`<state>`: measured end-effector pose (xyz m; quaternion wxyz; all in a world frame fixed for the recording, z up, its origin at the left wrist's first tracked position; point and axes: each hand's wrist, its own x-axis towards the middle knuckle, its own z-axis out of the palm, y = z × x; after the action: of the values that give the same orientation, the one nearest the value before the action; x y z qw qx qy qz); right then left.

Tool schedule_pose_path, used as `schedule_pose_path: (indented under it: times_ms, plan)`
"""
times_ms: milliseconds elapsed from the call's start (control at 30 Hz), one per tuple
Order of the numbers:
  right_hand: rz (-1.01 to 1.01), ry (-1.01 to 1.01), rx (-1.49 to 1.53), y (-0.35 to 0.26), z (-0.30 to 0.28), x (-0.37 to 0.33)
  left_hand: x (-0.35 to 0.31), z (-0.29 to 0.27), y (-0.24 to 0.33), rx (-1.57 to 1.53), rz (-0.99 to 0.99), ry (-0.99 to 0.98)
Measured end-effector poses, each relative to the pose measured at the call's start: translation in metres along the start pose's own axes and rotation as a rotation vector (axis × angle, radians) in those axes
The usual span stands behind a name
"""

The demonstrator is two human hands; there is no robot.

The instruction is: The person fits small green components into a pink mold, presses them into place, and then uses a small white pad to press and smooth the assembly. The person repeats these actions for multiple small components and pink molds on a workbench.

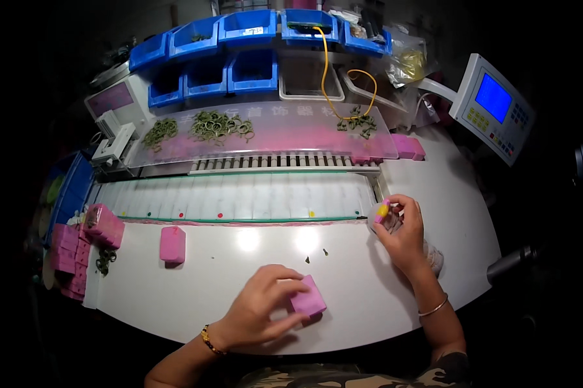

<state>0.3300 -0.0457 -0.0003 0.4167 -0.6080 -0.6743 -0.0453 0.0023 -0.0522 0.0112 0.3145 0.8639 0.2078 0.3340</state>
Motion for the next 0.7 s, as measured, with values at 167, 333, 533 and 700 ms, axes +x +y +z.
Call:
schedule_pose_path:
  times_ms: [167, 333, 533, 700]
  plan:
    - [0.256, -0.068, 0.429, -0.023, 0.002, -0.023, -0.003, 0.017, 0.002, 0.076, -0.084, -0.182]
    - [0.287, -0.207, 0.751, -0.062, -0.011, -0.039, -0.004, 0.024, 0.003, 0.021, -0.209, -0.061]
    - [0.172, -0.318, 0.954, -0.109, 0.005, -0.075, -0.005, 0.029, -0.005, -0.365, -0.487, 0.053]
    - [0.074, -0.281, 0.808, -0.120, 0.020, -0.074, -0.001, 0.021, 0.004, -0.311, -0.460, 0.081]
